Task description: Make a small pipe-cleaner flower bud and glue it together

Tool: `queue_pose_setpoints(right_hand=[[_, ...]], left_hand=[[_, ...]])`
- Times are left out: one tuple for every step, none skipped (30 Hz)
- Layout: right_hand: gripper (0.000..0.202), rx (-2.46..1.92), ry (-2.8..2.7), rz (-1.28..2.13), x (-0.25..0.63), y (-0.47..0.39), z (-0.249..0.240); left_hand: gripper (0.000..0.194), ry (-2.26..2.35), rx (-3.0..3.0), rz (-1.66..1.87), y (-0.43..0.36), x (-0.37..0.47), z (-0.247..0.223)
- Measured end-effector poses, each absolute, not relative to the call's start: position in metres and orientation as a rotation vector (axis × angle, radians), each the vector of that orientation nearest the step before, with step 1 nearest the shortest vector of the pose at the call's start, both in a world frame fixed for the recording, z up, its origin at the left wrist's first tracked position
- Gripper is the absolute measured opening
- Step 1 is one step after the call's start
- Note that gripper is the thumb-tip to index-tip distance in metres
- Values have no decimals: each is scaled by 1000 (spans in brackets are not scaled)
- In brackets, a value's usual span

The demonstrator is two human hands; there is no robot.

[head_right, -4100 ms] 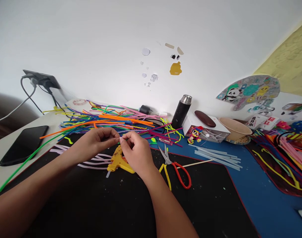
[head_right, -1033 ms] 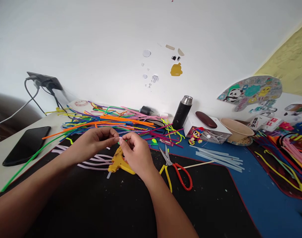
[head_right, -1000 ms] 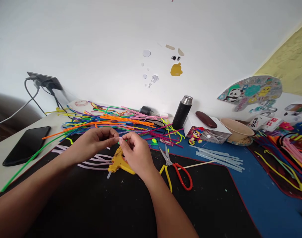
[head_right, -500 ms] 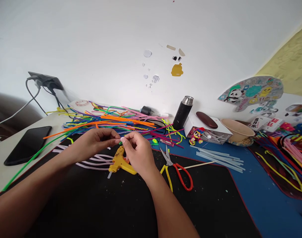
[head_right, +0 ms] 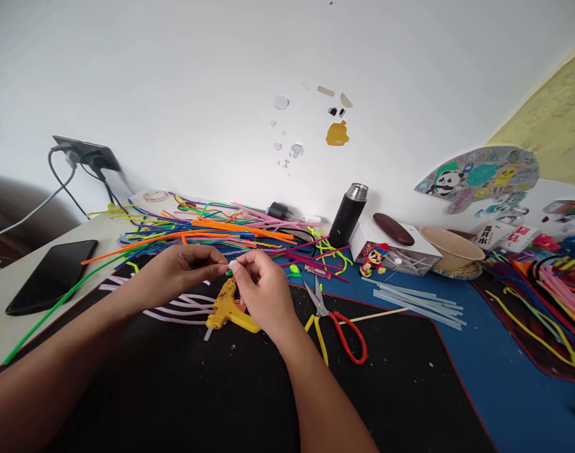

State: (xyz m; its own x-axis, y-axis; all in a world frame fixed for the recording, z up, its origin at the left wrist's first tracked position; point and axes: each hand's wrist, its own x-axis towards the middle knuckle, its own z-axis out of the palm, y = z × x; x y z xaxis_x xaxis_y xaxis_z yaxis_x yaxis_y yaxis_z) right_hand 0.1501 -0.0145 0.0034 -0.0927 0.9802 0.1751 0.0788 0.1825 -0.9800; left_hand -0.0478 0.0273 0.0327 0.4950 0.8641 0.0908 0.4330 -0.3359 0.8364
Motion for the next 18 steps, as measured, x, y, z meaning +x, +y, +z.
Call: queue_pose_setpoints(right_hand=[[25,-1089,-1411,1106,150,-15,3],[25,-1085,-1408,1117,150,-15,3],[25,-1084,-1408,1123,150,-16,3],[24,-1084,-1411,1121,150,-16,3],[24,-1085,-1417,1114,150,-16,3],[23,-1087,-1423,1105,150,-16,3],[23,-1090,-1429,1097,150,-16,3],[23,-1096,-1433,1088,150,-16,3],[23,-1104,-1435,1082,150,-16,3],[22,-1111,-1435,1078,150,-15,3],[22,-1119,-1433,1076,150,-15,4],[22,-1126,-1432,1073,150,-15,4],[22,-1132,-1431,1072,150,-15,5],[22,-1139,-1431,1071,150,-15,6],[23,-1145,-1432,1071,150,-16,6],[23,-1152,-1433,1070,149,-16,7],[23,-1157,-1435,1070,149,-16,8],[24,-1159,-1437,1071,150,-17,8]], left_hand=[[40,1068,1951,695,27,-47,33],[40,1065,1951,694,27,-47,33],[39,1064,1951,692,27,-47,33],[39,1064,1951,687,28,-47,33],[38,1066,1950,681,28,-47,33],[38,1070,1950,676,28,-47,34],[38,1075,1951,670,28,-48,34],[38,1083,1955,662,29,-49,35],[38,1093,1962,657,29,-50,35],[38,1105,1972,655,30,-51,35],[38,1120,1983,653,31,-52,36],[38,1133,1995,650,31,-53,36],[37,1144,2007,646,32,-53,36],[37,1153,2015,643,32,-54,36],[37,1159,2017,638,32,-54,36],[37,1161,2013,635,32,-54,36],[37,1159,2006,638,32,-54,36],[37,1154,1996,645,31,-54,37]])
